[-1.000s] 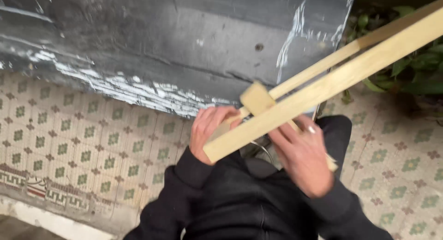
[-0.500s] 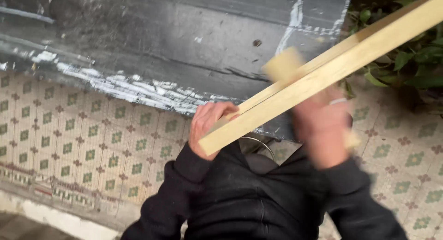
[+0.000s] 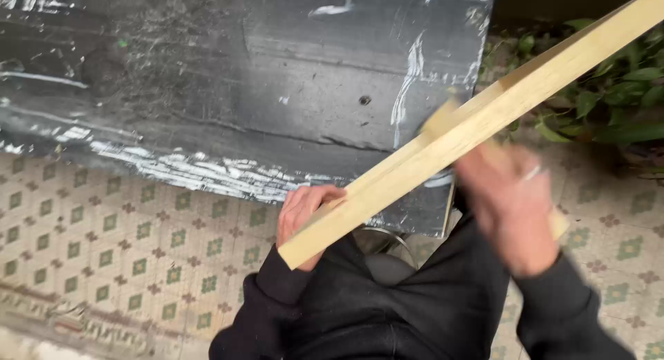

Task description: The recorder sands the surfaces and edges of a wooden picture frame using a sanding block.

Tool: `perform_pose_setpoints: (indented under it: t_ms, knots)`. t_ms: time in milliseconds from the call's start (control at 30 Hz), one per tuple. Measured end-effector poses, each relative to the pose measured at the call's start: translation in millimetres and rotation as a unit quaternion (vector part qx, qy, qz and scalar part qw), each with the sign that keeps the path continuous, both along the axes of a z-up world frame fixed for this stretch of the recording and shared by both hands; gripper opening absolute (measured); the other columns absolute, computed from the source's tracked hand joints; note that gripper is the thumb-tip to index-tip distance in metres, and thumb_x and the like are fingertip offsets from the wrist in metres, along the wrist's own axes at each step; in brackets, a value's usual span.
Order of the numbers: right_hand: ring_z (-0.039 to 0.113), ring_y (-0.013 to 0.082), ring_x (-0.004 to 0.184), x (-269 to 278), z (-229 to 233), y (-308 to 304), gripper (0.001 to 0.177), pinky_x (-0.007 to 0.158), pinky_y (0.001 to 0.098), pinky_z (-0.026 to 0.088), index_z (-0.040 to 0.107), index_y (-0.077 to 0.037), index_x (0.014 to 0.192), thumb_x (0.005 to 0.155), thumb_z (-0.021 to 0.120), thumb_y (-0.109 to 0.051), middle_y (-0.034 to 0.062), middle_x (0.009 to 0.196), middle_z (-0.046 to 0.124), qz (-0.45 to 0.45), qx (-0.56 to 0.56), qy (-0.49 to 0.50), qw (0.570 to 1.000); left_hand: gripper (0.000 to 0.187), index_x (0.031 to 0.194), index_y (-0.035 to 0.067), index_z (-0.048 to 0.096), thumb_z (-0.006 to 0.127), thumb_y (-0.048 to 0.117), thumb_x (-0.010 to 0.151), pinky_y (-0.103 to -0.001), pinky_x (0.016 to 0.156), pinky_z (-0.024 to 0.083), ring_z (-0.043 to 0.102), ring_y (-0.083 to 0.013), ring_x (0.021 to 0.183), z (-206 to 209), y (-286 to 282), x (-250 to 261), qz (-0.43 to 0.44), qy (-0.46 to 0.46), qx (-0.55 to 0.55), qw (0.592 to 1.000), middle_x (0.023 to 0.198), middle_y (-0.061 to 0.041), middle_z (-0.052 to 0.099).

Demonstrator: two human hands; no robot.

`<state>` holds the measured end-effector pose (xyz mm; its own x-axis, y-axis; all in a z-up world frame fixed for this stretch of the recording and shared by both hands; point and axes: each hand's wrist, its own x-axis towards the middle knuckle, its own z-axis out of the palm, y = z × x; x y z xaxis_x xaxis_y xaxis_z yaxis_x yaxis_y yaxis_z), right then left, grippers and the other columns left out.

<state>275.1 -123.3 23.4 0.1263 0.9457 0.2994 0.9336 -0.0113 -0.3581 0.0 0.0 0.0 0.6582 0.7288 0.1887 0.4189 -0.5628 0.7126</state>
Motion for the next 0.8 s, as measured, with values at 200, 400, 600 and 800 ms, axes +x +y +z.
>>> perform_pose_setpoints:
  t_ms: [200,400,600,800]
  knots:
    - [0.062,0.0353,0.104,-7.0,1.4,-10.0,0.067,0.087,0.047,0.05,0.069,-0.015,0.132,0.068,0.066,0.007,0.0099,0.117,0.069,0.009,-0.046,0.035,0.998,0.025,0.109,0.007,0.067,0.075,0.015,0.087,-0.038,0.088,0.048,0.066,-0.0263,0.096,-4.1,2.0,3.1,-0.019,-0.009,0.034,0.999,0.104,-0.006,0.072]
    - [0.06,0.0382,0.111,-12.2,-18.1,2.4,0.046,0.09,0.0469,0.049,0.065,-0.012,0.131,0.086,0.07,-0.001,0.0153,0.124,0.065,-0.047,-0.021,-0.018,0.998,0.029,0.109,0.005,0.069,0.075,0.016,0.083,-0.038,0.086,0.049,0.065,-0.0262,0.095,6.5,-4.1,-0.7,0.007,0.017,-0.034,0.999,0.1,-0.007,0.07]
    - [0.055,0.0352,0.114,17.3,4.5,0.8,0.061,0.089,0.0467,0.045,0.069,-0.017,0.134,0.078,0.06,0.006,0.0114,0.126,0.067,-0.041,-0.099,0.089,0.99,0.025,0.108,0.006,0.069,0.077,0.019,0.088,-0.037,0.088,0.049,0.067,-0.0239,0.094,3.9,-0.6,-0.1,0.026,0.023,-0.01,0.999,0.101,-0.005,0.072]
    - [0.057,0.0389,0.115,-10.0,-25.8,-7.8,0.058,0.093,0.0506,0.048,0.067,-0.017,0.135,0.08,0.062,0.003,0.0137,0.122,0.065,-0.008,-0.025,0.086,0.996,0.025,0.108,0.005,0.068,0.075,0.019,0.089,-0.037,0.085,0.049,0.066,-0.0254,0.091,1.0,-2.2,4.6,0.012,0.01,-0.006,1.0,0.103,-0.007,0.073]
